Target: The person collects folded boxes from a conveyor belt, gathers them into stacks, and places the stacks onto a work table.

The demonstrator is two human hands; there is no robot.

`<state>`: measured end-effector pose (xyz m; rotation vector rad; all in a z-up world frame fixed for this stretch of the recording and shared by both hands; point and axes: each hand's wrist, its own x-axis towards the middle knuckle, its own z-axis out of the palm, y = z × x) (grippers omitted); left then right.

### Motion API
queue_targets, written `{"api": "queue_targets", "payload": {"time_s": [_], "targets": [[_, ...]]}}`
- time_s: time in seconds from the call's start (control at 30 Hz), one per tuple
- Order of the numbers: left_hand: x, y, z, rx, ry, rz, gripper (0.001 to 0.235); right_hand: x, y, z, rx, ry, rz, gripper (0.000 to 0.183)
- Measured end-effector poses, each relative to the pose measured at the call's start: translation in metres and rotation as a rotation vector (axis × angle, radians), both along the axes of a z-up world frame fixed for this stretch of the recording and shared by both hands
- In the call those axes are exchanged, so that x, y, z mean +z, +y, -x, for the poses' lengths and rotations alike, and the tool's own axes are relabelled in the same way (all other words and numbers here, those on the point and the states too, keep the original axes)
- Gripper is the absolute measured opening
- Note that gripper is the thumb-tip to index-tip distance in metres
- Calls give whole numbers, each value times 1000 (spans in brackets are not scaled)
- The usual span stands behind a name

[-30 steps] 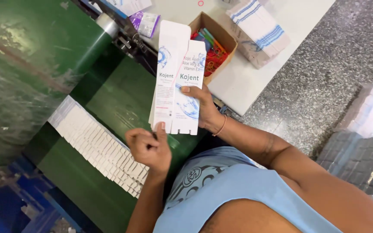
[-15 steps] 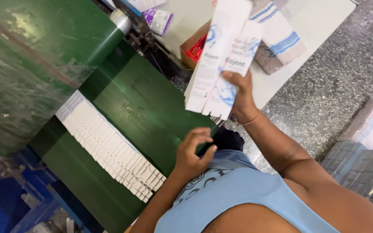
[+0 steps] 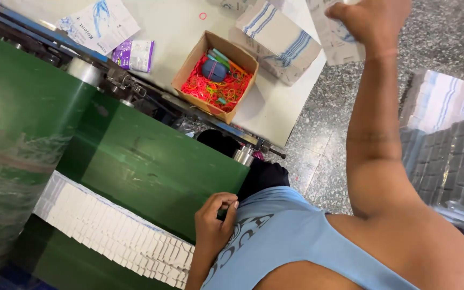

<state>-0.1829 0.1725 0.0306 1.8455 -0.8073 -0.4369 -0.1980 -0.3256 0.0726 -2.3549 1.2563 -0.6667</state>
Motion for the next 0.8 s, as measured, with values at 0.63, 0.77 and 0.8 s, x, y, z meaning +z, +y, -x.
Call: {"api": "queue_targets", "payload": {"time_s": [0.63,0.77,0.8], "targets": [[17,-15,-12,-15,-196,-18,14,-164,-99,-46,168,75,625,74],[3,24,-16,161,-335,21,15,-129,-63,-40,308,-480,484,56],[-4,38,-19,260,-382,19,13,-113,-43,-41,261,-571,512,46]]}}
